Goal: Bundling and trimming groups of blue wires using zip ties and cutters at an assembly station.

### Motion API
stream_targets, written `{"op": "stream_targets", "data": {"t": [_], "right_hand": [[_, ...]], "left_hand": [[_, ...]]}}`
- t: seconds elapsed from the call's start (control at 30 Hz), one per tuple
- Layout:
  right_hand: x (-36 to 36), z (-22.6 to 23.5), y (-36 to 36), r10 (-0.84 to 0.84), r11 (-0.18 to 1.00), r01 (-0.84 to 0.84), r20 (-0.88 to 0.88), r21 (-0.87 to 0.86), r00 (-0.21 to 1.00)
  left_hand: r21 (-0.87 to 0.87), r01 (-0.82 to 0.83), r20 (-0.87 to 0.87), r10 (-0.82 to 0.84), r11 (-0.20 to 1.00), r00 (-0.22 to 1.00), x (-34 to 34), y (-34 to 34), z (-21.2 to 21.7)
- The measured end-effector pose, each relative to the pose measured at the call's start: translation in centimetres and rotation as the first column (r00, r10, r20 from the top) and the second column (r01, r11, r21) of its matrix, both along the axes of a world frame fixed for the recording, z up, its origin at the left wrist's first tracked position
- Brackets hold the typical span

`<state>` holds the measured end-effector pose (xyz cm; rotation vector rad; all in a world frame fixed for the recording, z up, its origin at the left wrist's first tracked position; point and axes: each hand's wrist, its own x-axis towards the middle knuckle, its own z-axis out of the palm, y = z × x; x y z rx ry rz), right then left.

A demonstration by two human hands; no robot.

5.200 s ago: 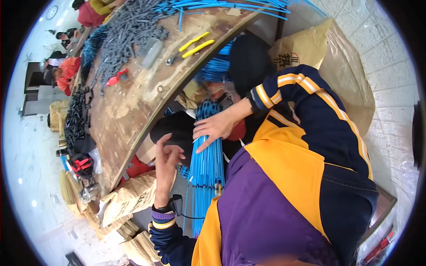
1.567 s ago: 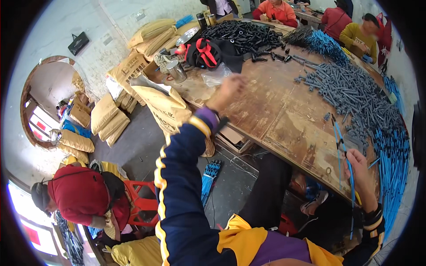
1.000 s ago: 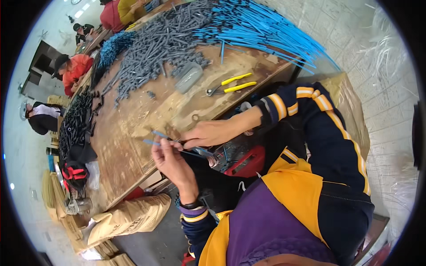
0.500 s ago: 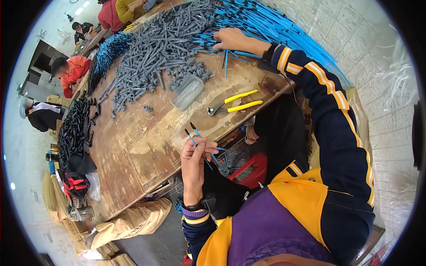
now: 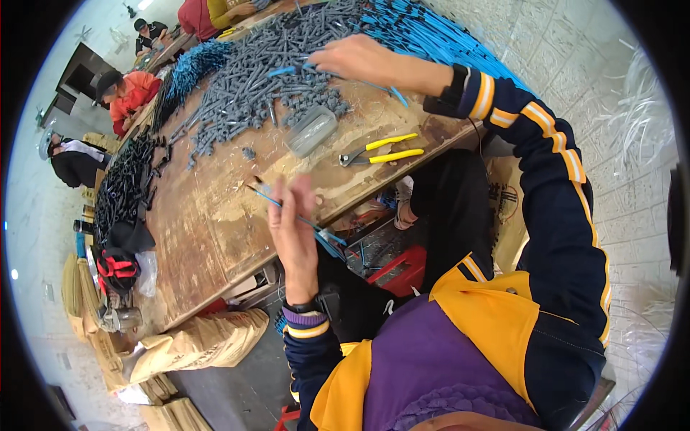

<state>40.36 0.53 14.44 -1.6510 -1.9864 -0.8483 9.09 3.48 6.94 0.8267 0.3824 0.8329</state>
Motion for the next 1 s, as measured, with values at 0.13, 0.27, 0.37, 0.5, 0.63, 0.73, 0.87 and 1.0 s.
{"op": "stream_targets", "data": {"t": [0.13,0.27,0.37,0.5,0.63,0.73,0.87,1.0], "right_hand": [[-10.0,-0.3,-3.0,0.181,0.926,-0.251,-0.249,-0.283,0.951],[-14.4,-1.3,-5.6,0.151,0.819,-0.375,-0.467,-0.434,0.871],[-12.4,-3.1,-5.2,0.227,0.722,-0.587,-0.676,-0.366,0.701],[-3.7,-4.1,-1.9,-0.229,0.781,-0.345,-0.752,-0.521,0.619],[-2.2,-3.5,-2.2,-0.344,0.756,-0.409,-0.842,-0.510,0.415],[-8.4,-4.6,-5.0,0.070,0.700,-0.630,-0.846,-0.336,0.529],[-13.8,-1.9,-7.9,-0.327,0.505,-0.607,-0.787,-0.613,0.523],[-14.6,-3.0,-9.0,-0.352,0.561,-0.602,-0.821,-0.569,0.448]], "left_hand": [[0.058,-0.229,0.074,0.225,0.972,0.972,0.1,0.6,1.3],[0.158,-0.272,0.104,0.258,0.949,0.961,-0.3,0.3,0.1],[0.169,-0.296,0.100,0.283,0.940,0.954,-0.4,0.5,-0.7],[0.212,-0.339,0.016,0.343,0.917,0.939,0.1,1.3,-0.8],[0.316,-0.316,-0.072,0.355,0.894,0.932,0.7,2.9,-1.2],[0.338,-0.334,-0.024,0.362,0.880,0.932,1.0,2.7,0.5],[0.250,-0.335,0.025,0.339,0.909,0.940,1.2,1.7,2.2],[0.031,-0.187,0.074,0.184,0.982,0.980,0.0,0.9,2.0]]}}
